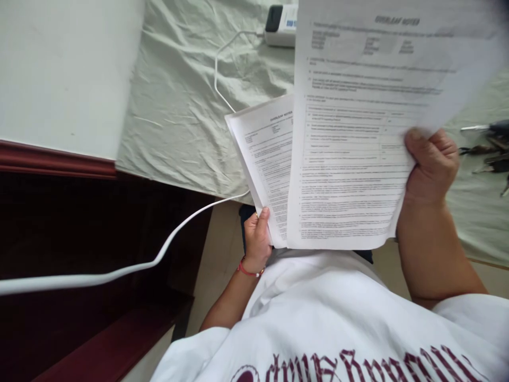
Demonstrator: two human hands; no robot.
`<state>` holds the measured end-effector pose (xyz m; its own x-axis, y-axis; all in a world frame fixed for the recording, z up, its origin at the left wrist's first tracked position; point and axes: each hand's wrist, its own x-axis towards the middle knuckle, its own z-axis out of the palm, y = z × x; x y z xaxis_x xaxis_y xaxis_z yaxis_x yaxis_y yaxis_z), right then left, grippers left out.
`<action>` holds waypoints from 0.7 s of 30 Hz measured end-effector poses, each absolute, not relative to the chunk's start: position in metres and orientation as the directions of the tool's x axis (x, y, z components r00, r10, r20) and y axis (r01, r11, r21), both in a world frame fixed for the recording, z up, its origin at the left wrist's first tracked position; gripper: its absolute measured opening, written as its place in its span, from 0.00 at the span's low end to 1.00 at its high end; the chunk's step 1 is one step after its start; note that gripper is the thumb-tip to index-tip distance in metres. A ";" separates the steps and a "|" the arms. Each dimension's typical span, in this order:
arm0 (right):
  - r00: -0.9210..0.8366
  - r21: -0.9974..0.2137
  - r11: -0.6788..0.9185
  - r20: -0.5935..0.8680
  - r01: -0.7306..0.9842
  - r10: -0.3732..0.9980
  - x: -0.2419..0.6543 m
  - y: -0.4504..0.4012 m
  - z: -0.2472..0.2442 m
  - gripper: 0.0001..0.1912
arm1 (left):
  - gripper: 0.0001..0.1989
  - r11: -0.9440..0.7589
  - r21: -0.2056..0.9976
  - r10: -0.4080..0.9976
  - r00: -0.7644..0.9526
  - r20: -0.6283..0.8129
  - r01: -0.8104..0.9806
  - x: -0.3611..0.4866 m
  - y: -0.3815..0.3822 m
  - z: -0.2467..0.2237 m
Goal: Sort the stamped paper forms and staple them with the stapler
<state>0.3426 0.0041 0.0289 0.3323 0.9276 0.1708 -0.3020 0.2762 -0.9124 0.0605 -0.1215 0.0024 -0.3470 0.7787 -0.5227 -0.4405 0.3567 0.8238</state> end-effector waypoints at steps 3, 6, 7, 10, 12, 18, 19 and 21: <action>0.334 -0.911 0.273 0.165 -0.309 0.928 0.343 0.004 0.029 0.16 | 0.21 0.357 0.825 0.779 -0.348 -0.522 -0.439 0.061 -0.121 0.003; 0.330 -0.901 0.281 0.169 -0.329 0.929 0.341 0.004 0.030 0.15 | 0.20 0.350 0.831 0.781 -0.355 -0.514 -0.432 0.061 -0.121 0.003; 0.327 -0.898 0.285 0.172 -0.336 0.929 0.341 0.004 0.031 0.15 | 0.20 0.348 0.833 0.782 -0.356 -0.511 -0.430 0.061 -0.121 0.003; 0.320 -0.893 0.279 0.165 -0.353 0.933 0.341 0.005 0.035 0.14 | 0.20 0.353 0.833 0.783 -0.352 -0.512 -0.427 0.061 -0.122 0.004; 0.305 -0.894 0.264 0.154 -0.363 0.940 0.341 0.006 0.037 0.14 | 0.20 0.358 0.829 0.782 -0.348 -0.518 -0.428 0.061 -0.121 0.003; 0.332 -0.941 0.246 0.162 -0.231 0.929 0.336 0.001 0.031 0.15 | 0.21 0.356 0.829 0.784 -0.344 -0.516 -0.431 0.061 -0.121 0.002; 0.331 -0.957 0.237 0.172 -0.167 0.928 0.333 -0.002 0.030 0.14 | 0.22 0.361 0.827 0.785 -0.338 -0.519 -0.430 0.061 -0.121 0.002; 0.273 -0.985 0.172 0.164 -0.004 0.948 0.329 -0.008 0.029 0.12 | 0.22 0.371 0.827 0.781 -0.340 -0.524 -0.423 0.060 -0.121 0.002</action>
<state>0.3290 -0.0079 0.0286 0.2732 0.9478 0.1642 -0.0042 0.1719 -0.9851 0.0604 -0.1210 0.0020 -0.3396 0.7812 -0.5239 -0.4229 0.3706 0.8269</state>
